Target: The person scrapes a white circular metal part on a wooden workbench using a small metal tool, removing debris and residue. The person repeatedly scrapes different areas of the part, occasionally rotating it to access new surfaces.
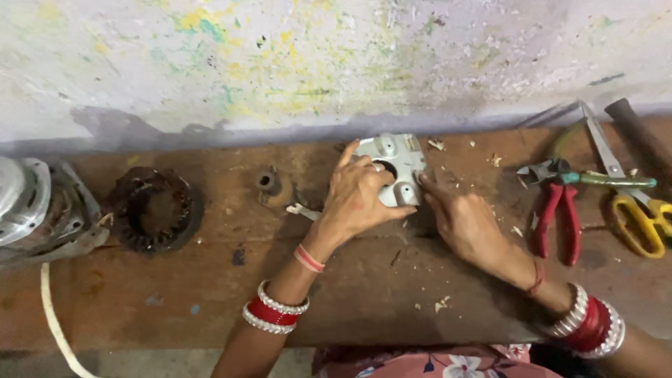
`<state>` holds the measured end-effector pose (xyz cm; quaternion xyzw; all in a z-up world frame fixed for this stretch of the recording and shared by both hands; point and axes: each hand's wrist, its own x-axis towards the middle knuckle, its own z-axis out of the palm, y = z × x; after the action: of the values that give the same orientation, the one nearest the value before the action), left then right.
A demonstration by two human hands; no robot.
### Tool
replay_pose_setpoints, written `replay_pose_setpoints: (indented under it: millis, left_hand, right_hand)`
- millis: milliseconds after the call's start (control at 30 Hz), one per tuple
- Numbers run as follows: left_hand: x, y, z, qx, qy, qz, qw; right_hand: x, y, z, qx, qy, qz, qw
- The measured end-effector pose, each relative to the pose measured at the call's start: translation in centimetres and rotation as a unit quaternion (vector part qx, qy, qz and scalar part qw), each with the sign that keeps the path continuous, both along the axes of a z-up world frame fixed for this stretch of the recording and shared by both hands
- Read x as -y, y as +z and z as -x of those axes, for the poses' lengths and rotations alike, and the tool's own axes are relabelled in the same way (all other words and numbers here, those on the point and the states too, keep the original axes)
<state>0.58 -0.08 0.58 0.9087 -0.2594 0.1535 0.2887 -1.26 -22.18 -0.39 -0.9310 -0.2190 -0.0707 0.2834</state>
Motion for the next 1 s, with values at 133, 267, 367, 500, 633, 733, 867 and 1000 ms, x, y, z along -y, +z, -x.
replay_pose_setpoints:
  millis: [133, 267, 367, 500, 633, 733, 867, 1000]
  left_hand:
    - [0.1, -0.4, -0.1, 0.029, -0.014, -0.003, 0.999]
    - [-0.1, -0.4, 0.0, 0.038, 0.001, -0.009, 0.999]
    - [0.1, -0.5, 0.3, 0.025, 0.009, -0.012, 1.0]
    - [-0.2, -0.4, 0.4, 0.031, 0.002, -0.019, 0.999]
    - [-0.2, -0.5, 0.3, 0.027, -0.009, -0.012, 1.0]
    - [-0.4, -0.5, 0.3, 0.024, -0.008, -0.014, 1.0]
    - [-0.2, -0.5, 0.3, 0.017, -0.003, -0.009, 1.0]
    - [-0.3, -0.4, 0.3, 0.009, -0.001, -0.024, 1.0]
  right_hand:
    - [0.5, -1.2, -1.6, 0.017, -0.009, 0.0, 1.0]
    - [-0.7, -1.6, -3.8, 0.032, -0.018, 0.018, 0.999]
    - [-0.2, -1.3, -1.7, 0.031, -0.008, 0.02, 0.999]
    - [0.0, -0.7, -0.2, -0.035, -0.016, 0.016, 0.999]
    - [-0.9, -0.3, -2.7, 0.023, -0.017, 0.038, 0.999]
    - [-1.4, -0.2, -3.0, 0.052, 0.01, 0.023, 0.998]
    - [-0.9, 0.1, -1.2, 0.012, 0.037, 0.016, 0.999]
    - [-1.4, 0.3, -2.4, -0.01, -0.004, 0.053, 0.999]
